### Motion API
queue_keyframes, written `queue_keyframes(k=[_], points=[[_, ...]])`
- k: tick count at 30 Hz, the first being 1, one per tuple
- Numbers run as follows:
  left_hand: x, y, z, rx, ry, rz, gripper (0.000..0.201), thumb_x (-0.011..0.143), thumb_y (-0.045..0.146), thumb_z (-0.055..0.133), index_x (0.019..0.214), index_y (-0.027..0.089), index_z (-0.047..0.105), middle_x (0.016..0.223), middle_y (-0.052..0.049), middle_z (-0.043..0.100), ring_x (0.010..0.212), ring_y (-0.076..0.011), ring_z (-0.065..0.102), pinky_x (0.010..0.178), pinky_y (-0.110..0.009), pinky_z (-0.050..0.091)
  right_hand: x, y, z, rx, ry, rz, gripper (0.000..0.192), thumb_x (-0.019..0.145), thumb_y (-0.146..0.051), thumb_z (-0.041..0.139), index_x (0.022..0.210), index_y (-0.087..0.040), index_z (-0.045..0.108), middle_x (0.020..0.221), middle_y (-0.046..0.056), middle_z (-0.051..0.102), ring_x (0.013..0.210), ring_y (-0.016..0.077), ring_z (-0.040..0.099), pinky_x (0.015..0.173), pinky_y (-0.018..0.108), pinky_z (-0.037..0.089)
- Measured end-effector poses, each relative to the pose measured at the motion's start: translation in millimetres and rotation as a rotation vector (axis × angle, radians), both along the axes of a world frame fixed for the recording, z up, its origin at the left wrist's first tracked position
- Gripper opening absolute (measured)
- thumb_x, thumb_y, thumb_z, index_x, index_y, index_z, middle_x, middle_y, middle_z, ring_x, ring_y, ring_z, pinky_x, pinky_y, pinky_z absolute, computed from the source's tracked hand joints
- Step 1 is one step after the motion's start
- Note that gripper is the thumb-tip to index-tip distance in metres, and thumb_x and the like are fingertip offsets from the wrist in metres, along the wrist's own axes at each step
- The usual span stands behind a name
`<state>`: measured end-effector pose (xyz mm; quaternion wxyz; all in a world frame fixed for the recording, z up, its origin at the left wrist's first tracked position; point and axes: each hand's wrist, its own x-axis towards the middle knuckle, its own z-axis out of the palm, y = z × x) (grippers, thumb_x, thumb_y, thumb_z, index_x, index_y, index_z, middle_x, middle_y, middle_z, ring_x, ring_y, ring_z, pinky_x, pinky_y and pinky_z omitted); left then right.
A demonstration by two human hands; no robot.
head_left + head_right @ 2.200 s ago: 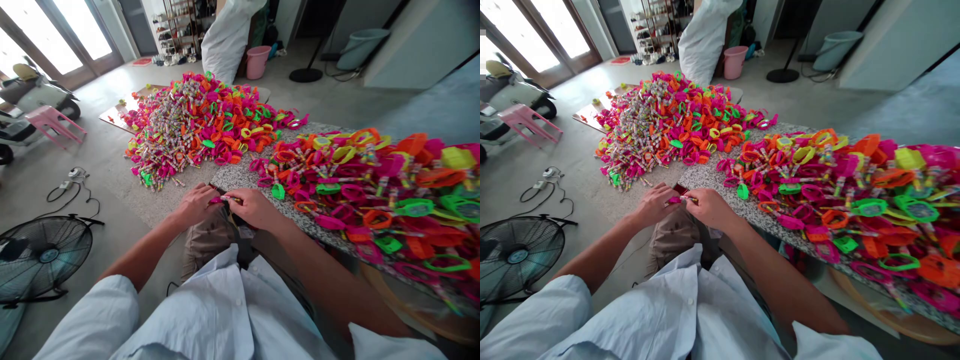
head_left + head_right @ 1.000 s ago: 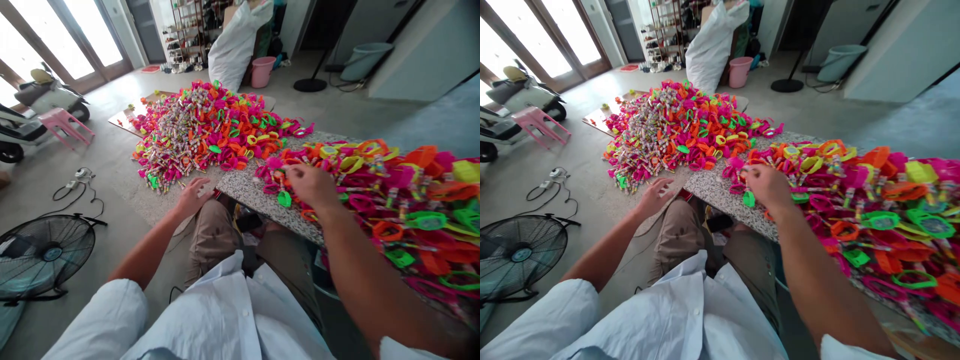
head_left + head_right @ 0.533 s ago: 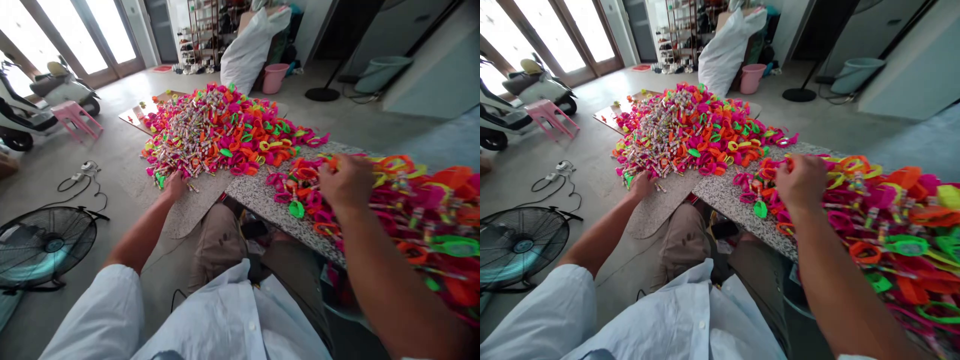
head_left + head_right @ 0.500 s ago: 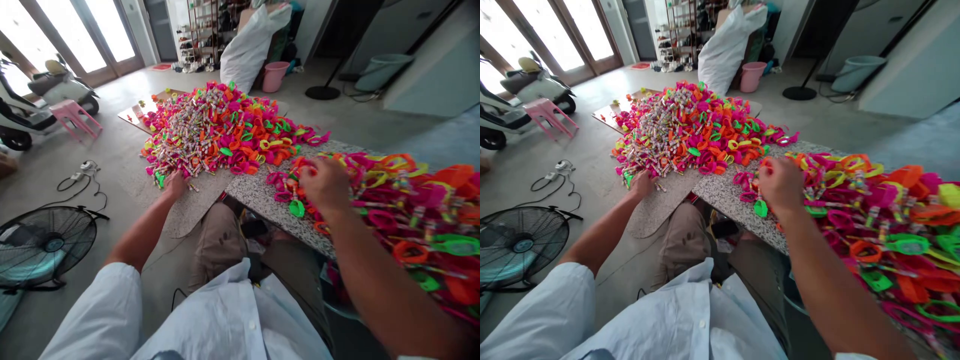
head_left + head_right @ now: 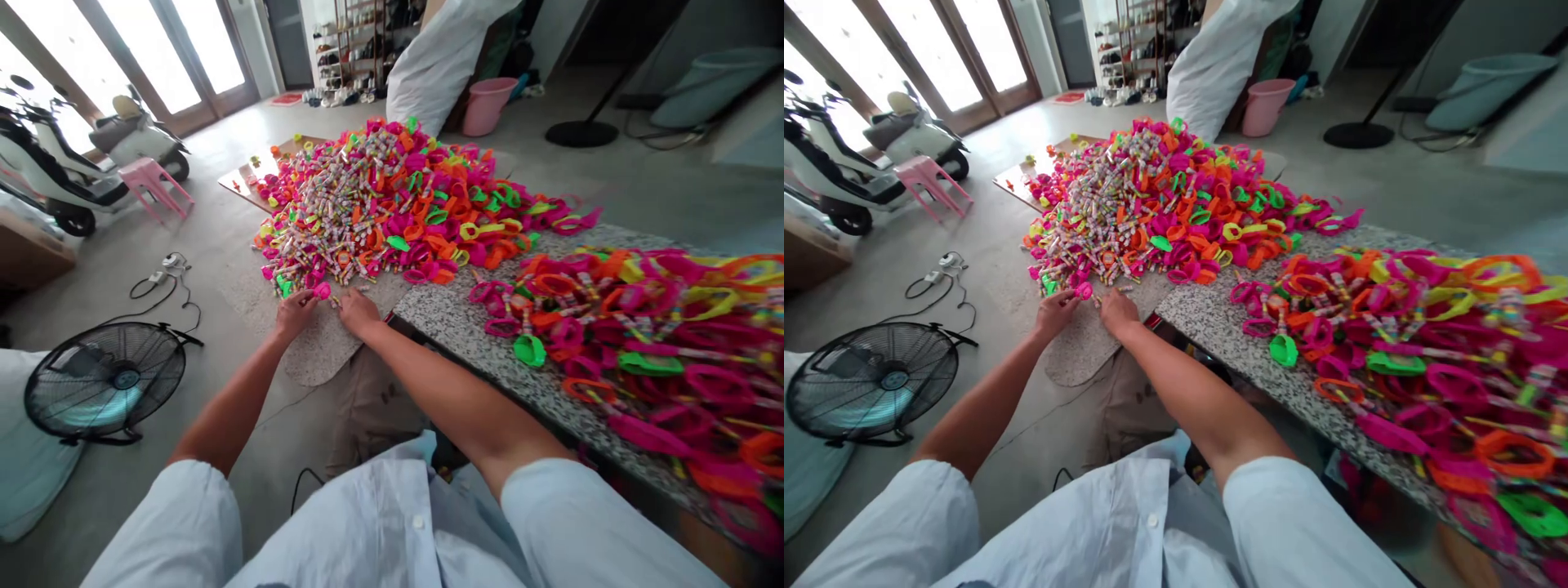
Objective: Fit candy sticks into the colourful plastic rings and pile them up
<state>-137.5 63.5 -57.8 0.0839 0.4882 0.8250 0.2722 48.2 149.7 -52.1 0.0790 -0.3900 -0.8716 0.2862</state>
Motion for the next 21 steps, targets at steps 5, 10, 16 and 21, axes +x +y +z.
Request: queue_keyframes(k=[5,10,16,21], points=[[-4.0,-31.0,-0.2,0.112,0.009,-0.014,0.034,0.102,0.035,0.065,0.127,0.018,0.079,0.119,-0.009,0.076,0.085,-0.0142,0.068,0.088,-0.025,0.053,6.3,1.5,-8.4,-0.115,0.090,-0.102,0.028,0.104,-0.024,0.053,0.116,-0.006,0.071,0.130,0.025,0.067,0.118,0.0305,0.065,0.102,0.039,0.047],[10.9,-42.1,-12.9,0.256,0.025,-0.137,0.034,0.103,0.036,0.061,0.126,0.017,0.077,0.130,-0.013,0.072,0.105,-0.0181,0.071,0.095,-0.026,0.054,39.9,-6.4,-6.2,-0.328,0.285,-0.252,0.015,0.099,-0.027,0.059,0.106,-0.014,0.062,0.103,0.012,0.075,0.087,0.0183,0.069,0.081,0.028,0.052],[29.1,-30.5,-21.6,0.264,-0.062,-0.063,0.023,0.098,0.034,0.064,0.108,0.017,0.077,0.104,-0.009,0.078,0.091,-0.0199,0.070,0.094,-0.034,0.053,75.5,-20.3,-9.7,-0.572,0.517,-0.348,0.010,0.089,-0.025,0.055,0.096,-0.019,0.054,0.081,0.001,0.070,0.053,0.0114,0.057,0.049,0.023,0.045],[43.3,-23.1,-6.5,0.319,-0.157,-0.047,0.024,0.093,0.034,0.066,0.107,0.015,0.072,0.098,-0.007,0.075,0.079,-0.0139,0.067,0.076,-0.026,0.055,95.9,-28.3,-1.5,-0.598,0.715,-0.357,0.018,0.076,-0.035,0.062,0.082,-0.021,0.052,0.063,-0.005,0.052,0.054,0.0111,0.049,0.051,0.023,0.049]])
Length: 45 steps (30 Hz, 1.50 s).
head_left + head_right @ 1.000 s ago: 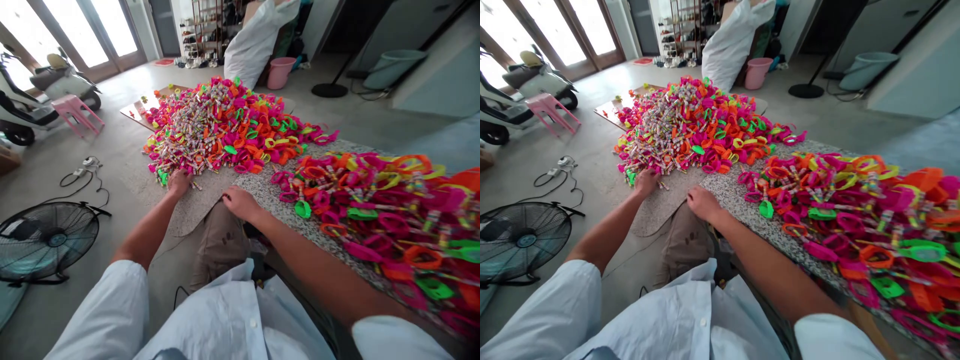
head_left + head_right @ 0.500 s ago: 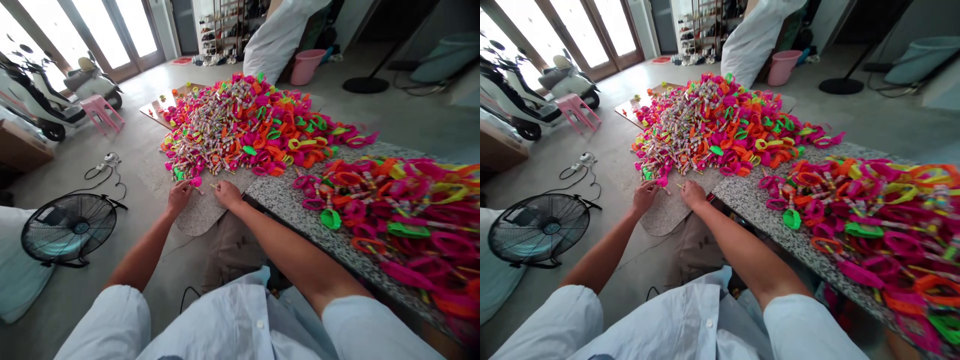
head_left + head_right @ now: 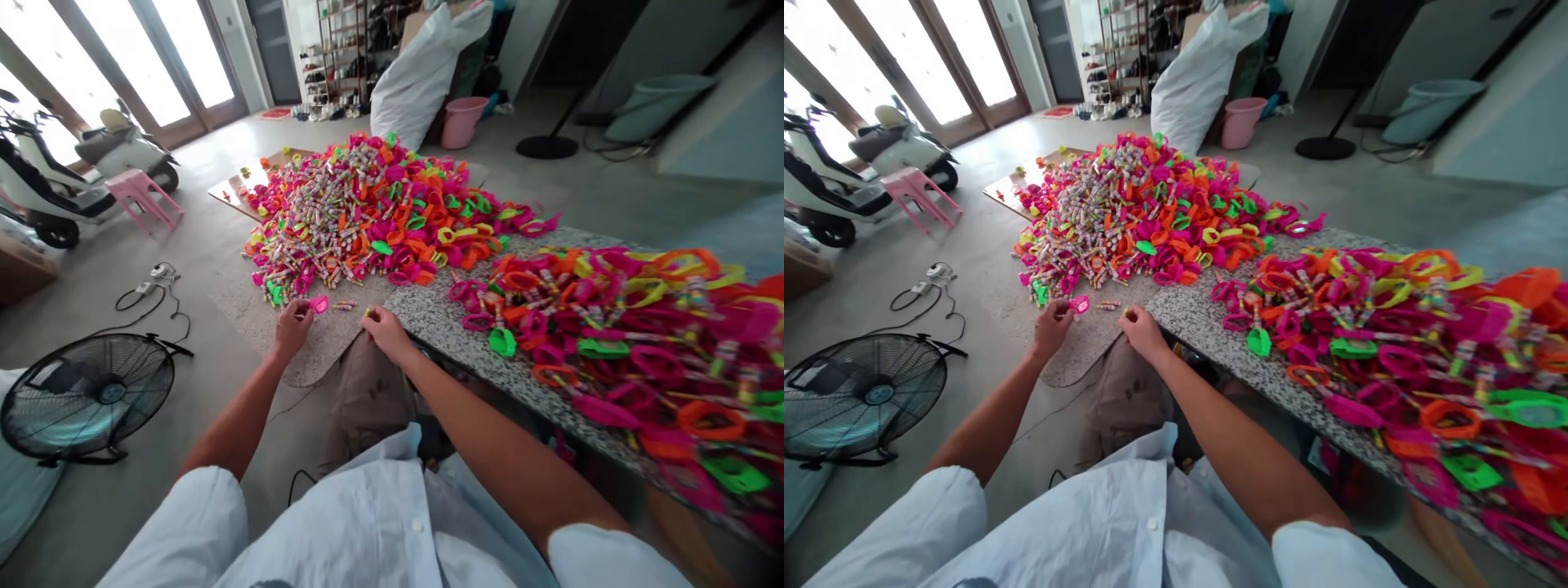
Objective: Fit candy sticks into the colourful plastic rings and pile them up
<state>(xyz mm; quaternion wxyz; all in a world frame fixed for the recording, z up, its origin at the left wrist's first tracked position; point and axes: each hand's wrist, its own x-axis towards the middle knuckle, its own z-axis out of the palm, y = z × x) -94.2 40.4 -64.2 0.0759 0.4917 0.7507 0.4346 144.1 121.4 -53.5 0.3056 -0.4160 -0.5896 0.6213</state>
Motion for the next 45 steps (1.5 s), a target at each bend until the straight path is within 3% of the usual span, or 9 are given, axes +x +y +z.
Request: queue_keyframes(k=[3,8,12,15,20,27,30,34,45], points=[[24.7,-3.0,15.5,0.077,-0.195,-0.147,0.030,0.088,0.041,0.072,0.102,0.015,0.067,0.102,-0.006,0.071,0.081,-0.0123,0.067,0.070,-0.023,0.055,9.6,-7.2,17.5,-0.038,0.190,0.039,0.026,0.075,-0.042,0.063,0.086,-0.022,0.051,0.063,-0.007,0.051,0.055,0.0116,0.050,0.056,0.027,0.054],[76.4,-11.8,36.0,0.081,-0.412,-0.439,0.036,0.084,0.040,0.082,0.100,0.014,0.064,0.106,-0.007,0.070,0.081,-0.0099,0.065,0.073,-0.021,0.056,26.7,-16.0,41.8,-0.020,0.444,-0.003,0.030,0.077,-0.042,0.072,0.090,-0.021,0.055,0.065,-0.005,0.057,0.055,0.0117,0.053,0.052,0.025,0.049],[96.5,-12.6,44.5,0.057,-0.479,-0.511,0.038,0.084,0.038,0.083,0.106,0.013,0.066,0.105,-0.008,0.070,0.083,-0.0105,0.066,0.077,-0.023,0.057,45.8,-18.4,48.9,0.056,0.441,-0.040,0.028,0.079,-0.041,0.075,0.089,-0.021,0.058,0.065,-0.005,0.056,0.054,0.0113,0.051,0.050,0.025,0.049],[102.9,-11.5,49.4,0.028,-0.524,-0.541,0.046,0.087,0.040,0.081,0.123,0.015,0.068,0.116,-0.010,0.070,0.086,-0.0119,0.068,0.079,-0.025,0.060,59.0,-22.9,56.0,0.077,0.391,-0.005,0.029,0.081,-0.043,0.075,0.093,-0.021,0.060,0.069,-0.003,0.060,0.059,0.0138,0.057,0.052,0.027,0.053],[112.0,-10.9,58.9,-0.013,-0.355,-0.630,0.048,0.096,0.041,0.071,0.138,0.019,0.069,0.135,-0.013,0.064,0.098,-0.0158,0.067,0.068,-0.021,0.058,68.7,-33.3,67.1,0.092,0.344,0.020,0.030,0.080,-0.044,0.076,0.092,-0.022,0.060,0.077,0.000,0.065,0.070,0.0175,0.066,0.055,0.029,0.059],[114.6,-5.6,70.4,0.126,-0.101,-0.626,0.029,0.100,0.043,0.070,0.113,0.018,0.077,0.113,-0.010,0.072,0.112,-0.0200,0.064,0.096,-0.033,0.053,71.7,-33.2,68.7,0.009,0.419,0.009,0.033,0.080,-0.045,0.078,0.093,-0.021,0.060,0.079,0.000,0.066,0.071,0.0169,0.067,0.056,0.028,0.059],[114.2,-4.8,73.8,0.136,-0.003,-0.662,0.026,0.101,0.040,0.070,0.113,0.018,0.077,0.105,-0.009,0.071,0.108,-0.0189,0.064,0.100,-0.034,0.049,72.4,-30.6,70.0,0.024,0.434,-0.015,0.034,0.080,-0.046,0.078,0.094,-0.021,0.060,0.078,-0.001,0.066,0.071,0.0161,0.066,0.057,0.027,0.059],[113.6,-5.7,79.0,0.099,0.080,-0.695,0.029,0.102,0.042,0.069,0.114,0.017,0.076,0.103,-0.009,0.068,0.093,-0.0165,0.061,0.084,-0.029,0.048,72.9,-30.3,69.0,0.086,0.376,0.003,0.032,0.081,-0.046,0.077,0.094,-0.020,0.062,0.077,0.000,0.066,0.070,0.0157,0.065,0.057,0.027,0.058],[115.7,-5.3,97.4,-0.002,0.222,-0.718,0.036,0.104,0.051,0.062,0.117,0.020,0.078,0.101,-0.009,0.067,0.097,-0.0187,0.064,0.090,-0.029,0.047,78.1,-31.2,69.6,0.186,0.299,-0.022,0.029,0.085,-0.046,0.075,0.094,-0.021,0.063,0.078,0.001,0.065,0.065,0.0161,0.062,0.058,0.031,0.060]])
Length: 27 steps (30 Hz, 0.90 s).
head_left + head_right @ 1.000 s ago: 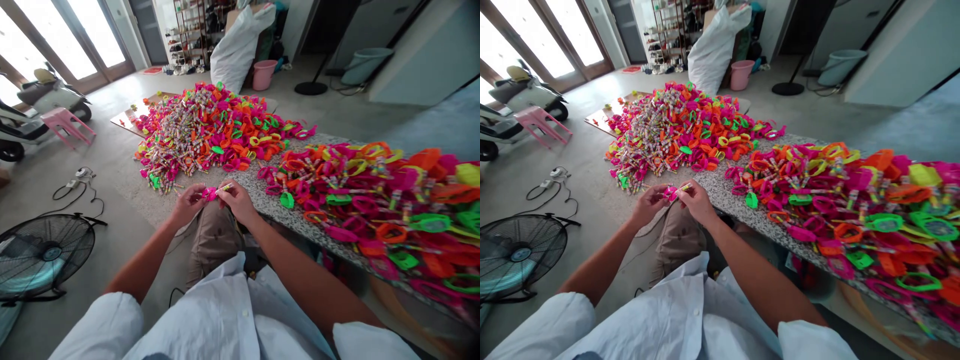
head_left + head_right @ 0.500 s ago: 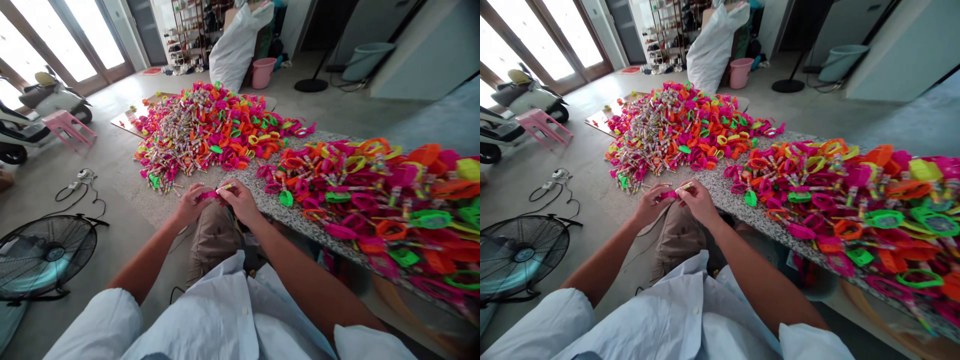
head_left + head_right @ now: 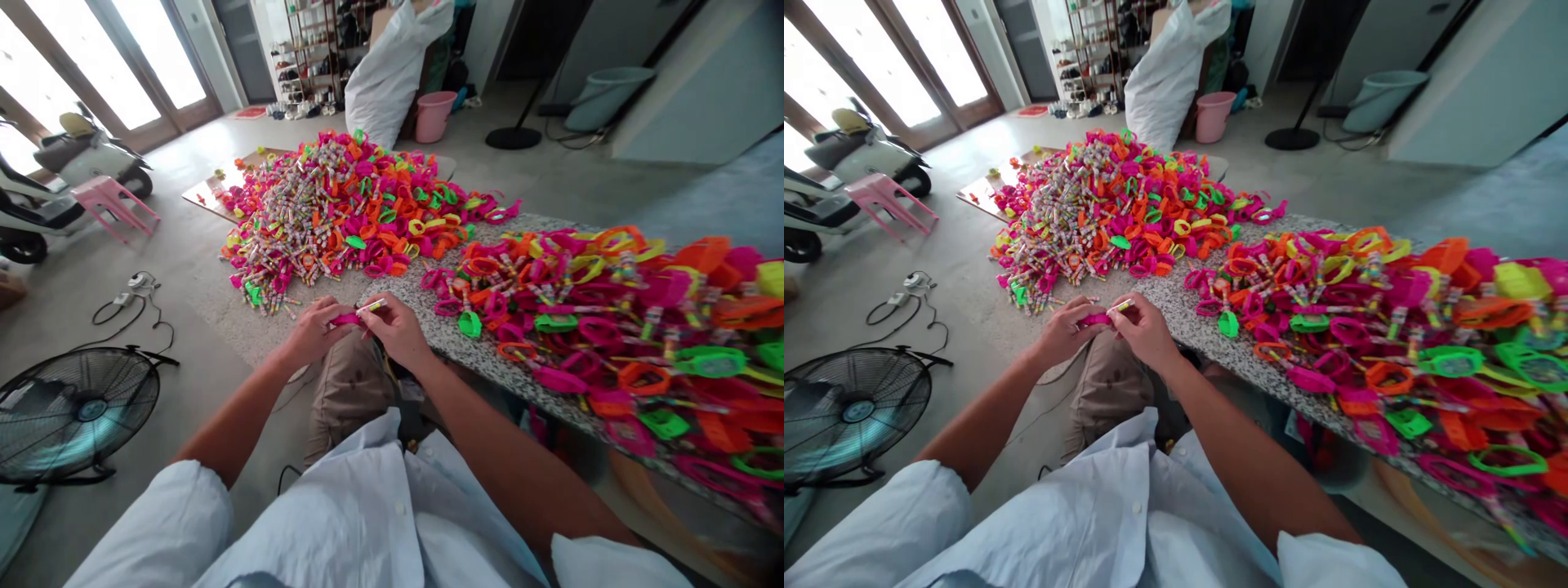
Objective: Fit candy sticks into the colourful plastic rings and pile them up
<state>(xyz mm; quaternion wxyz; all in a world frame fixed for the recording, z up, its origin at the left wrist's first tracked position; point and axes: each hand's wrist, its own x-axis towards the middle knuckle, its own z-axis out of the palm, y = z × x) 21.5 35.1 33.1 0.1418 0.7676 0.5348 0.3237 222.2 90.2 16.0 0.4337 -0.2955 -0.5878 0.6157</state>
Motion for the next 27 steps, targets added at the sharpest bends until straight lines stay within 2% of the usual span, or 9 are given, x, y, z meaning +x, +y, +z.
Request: queue_keyframes(k=[5,9,13,17,23,27], points=[[0.3,2.7,0.3,-0.023,0.048,-0.012,0.037,0.103,0.049,0.065,0.128,0.025,0.077,0.108,-0.009,0.069,0.100,-0.0199,0.066,0.094,-0.030,0.048,6.9,1.8,-1.6,0.062,-0.047,-0.001,0.027,0.087,-0.044,0.074,0.097,-0.021,0.064,0.082,0.002,0.068,0.065,0.0157,0.065,0.060,0.030,0.060],[3.7,3.3,4.5,-0.062,0.094,-0.004,0.037,0.099,0.044,0.068,0.130,0.025,0.077,0.110,-0.010,0.070,0.101,-0.0212,0.067,0.095,-0.031,0.049,12.8,5.3,-6.2,0.148,-0.110,0.016,0.023,0.089,-0.040,0.072,0.098,-0.021,0.065,0.083,0.001,0.069,0.067,0.0156,0.067,0.065,0.030,0.058],[8.8,4.9,10.3,-0.089,0.101,-0.001,0.034,0.098,0.038,0.069,0.127,0.024,0.078,0.105,-0.009,0.069,0.099,-0.0213,0.067,0.091,-0.031,0.048,14.8,9.7,-9.3,0.119,-0.090,0.067,0.023,0.088,-0.039,0.072,0.098,-0.020,0.066,0.079,0.001,0.070,0.069,0.0175,0.069,0.067,0.032,0.057],[11.4,8.4,12.4,-0.117,0.082,-0.053,0.033,0.100,0.040,0.068,0.125,0.022,0.078,0.100,-0.008,0.069,0.095,-0.0201,0.066,0.087,-0.030,0.047,15.9,13.4,-11.5,0.086,-0.078,0.079,0.024,0.085,-0.040,0.074,0.097,-0.020,0.067,0.076,0.000,0.069,0.068,0.0175,0.069,0.066,0.031,0.056],[7.3,13.3,2.5,-0.101,0.051,-0.057,0.038,0.100,0.055,0.068,0.113,0.022,0.080,0.096,-0.008,0.071,0.097,-0.0218,0.067,0.089,-0.032,0.047,21.3,14.1,-9.5,0.076,-0.081,0.086,0.025,0.086,-0.042,0.074,0.095,-0.019,0.068,0.075,0.000,0.068,0.064,0.0173,0.068,0.064,0.032,0.056],[3.7,15.5,-5.3,-0.104,0.058,-0.094,0.044,0.099,0.062,0.065,0.108,0.022,0.082,0.090,-0.007,0.072,0.088,-0.0199,0.067,0.085,-0.031,0.047,21.9,9.3,-4.3,0.093,-0.059,0.079,0.021,0.087,-0.039,0.072,0.093,-0.019,0.068,0.074,0.000,0.068,0.065,0.0166,0.067,0.064,0.030,0.056]])
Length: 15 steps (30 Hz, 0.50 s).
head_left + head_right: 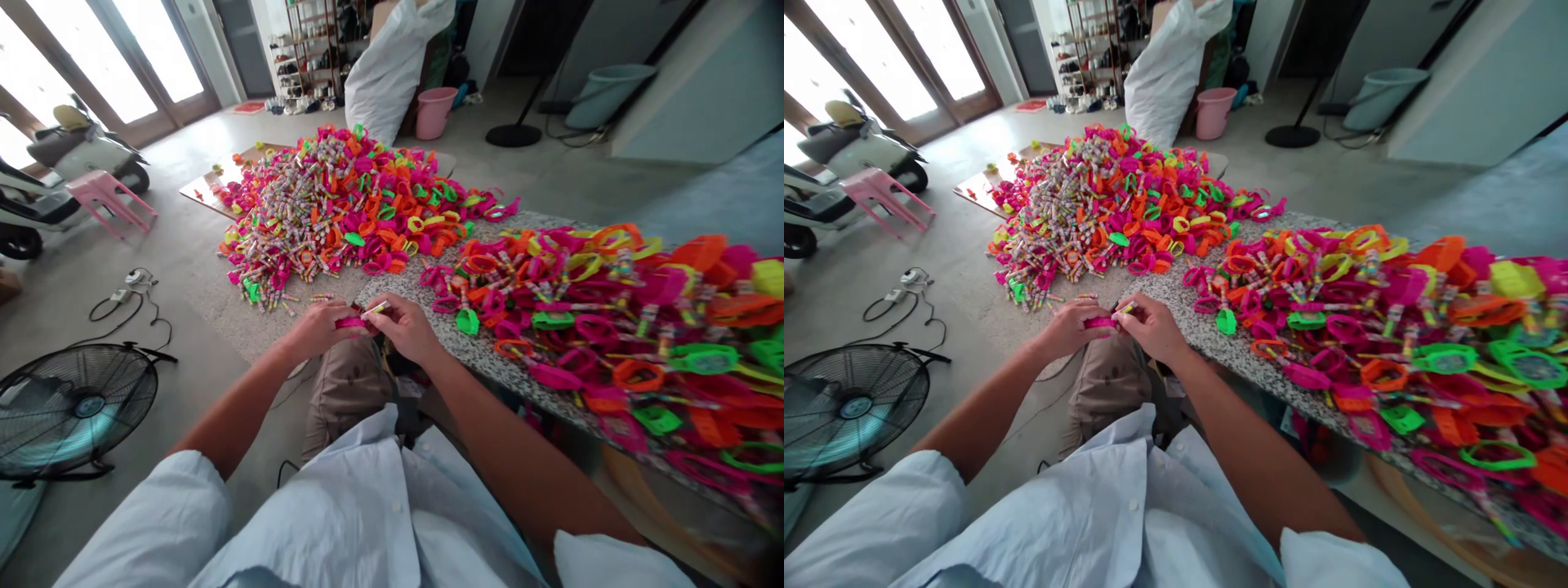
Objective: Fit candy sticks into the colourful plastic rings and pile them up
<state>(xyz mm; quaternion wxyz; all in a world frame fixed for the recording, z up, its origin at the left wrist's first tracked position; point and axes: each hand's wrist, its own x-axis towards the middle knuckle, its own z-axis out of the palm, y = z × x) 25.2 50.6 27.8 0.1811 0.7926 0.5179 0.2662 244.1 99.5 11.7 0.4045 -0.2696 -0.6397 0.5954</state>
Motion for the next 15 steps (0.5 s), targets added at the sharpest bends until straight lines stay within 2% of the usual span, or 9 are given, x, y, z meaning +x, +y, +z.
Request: queue_keyframes(k=[7,15], points=[[6.8,-2.4,3.2,-0.055,-0.069,-0.045,0.042,0.098,0.058,0.069,0.112,0.020,0.078,0.096,-0.007,0.075,0.088,-0.0184,0.069,0.081,-0.028,0.046,2.6,-3.4,-2.1,0.056,-0.095,-0.035,0.017,0.088,-0.037,0.070,0.092,-0.021,0.071,0.076,0.000,0.068,0.066,0.0157,0.065,0.062,0.028,0.051],[16.4,-5.8,6.4,-0.027,-0.082,-0.105,0.040,0.103,0.055,0.061,0.095,0.017,0.073,0.083,-0.005,0.068,0.076,-0.0138,0.061,0.073,-0.026,0.042,5.3,-6.5,-3.4,-0.005,-0.105,0.003,0.017,0.085,-0.038,0.069,0.091,-0.022,0.068,0.073,0.001,0.068,0.063,0.0175,0.066,0.059,0.029,0.051]])
